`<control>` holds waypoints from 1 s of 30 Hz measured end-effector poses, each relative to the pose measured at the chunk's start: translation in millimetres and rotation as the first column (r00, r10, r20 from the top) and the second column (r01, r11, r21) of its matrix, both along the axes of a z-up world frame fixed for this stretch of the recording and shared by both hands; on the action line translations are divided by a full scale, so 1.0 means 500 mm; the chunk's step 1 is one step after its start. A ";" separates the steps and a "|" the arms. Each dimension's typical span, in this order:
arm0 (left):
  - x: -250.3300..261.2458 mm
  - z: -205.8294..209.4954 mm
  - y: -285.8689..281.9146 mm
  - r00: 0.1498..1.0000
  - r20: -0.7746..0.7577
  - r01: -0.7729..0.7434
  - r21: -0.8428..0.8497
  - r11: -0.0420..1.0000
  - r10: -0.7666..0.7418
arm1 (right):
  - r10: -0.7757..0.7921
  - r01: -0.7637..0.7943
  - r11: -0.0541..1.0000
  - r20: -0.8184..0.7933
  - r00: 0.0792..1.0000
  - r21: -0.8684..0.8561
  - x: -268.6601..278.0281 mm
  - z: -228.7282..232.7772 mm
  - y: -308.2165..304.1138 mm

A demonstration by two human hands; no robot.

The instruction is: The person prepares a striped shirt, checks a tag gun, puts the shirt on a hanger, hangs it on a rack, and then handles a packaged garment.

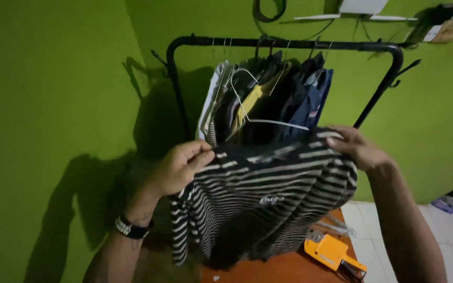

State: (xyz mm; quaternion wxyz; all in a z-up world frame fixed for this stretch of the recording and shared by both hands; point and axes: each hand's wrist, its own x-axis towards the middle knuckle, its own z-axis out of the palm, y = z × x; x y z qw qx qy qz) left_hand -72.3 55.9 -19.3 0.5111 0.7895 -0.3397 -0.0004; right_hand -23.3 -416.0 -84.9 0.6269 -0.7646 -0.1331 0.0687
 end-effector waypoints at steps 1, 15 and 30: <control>-0.004 -0.005 0.007 1.000 -0.012 -0.002 0.004 1.000 0.002 | 0.002 -0.002 1.000 -0.012 1.000 0.004 0.011 0.006 0.021; -0.065 0.009 0.060 0.937 -0.349 -0.064 -0.109 0.992 0.022 | 0.249 0.259 0.807 0.703 0.666 -0.531 0.290 0.103 0.351; -0.089 0.018 0.100 0.836 -0.547 -0.230 -0.299 0.926 0.031 | 0.352 0.282 0.620 0.581 0.734 -0.732 0.366 0.024 0.347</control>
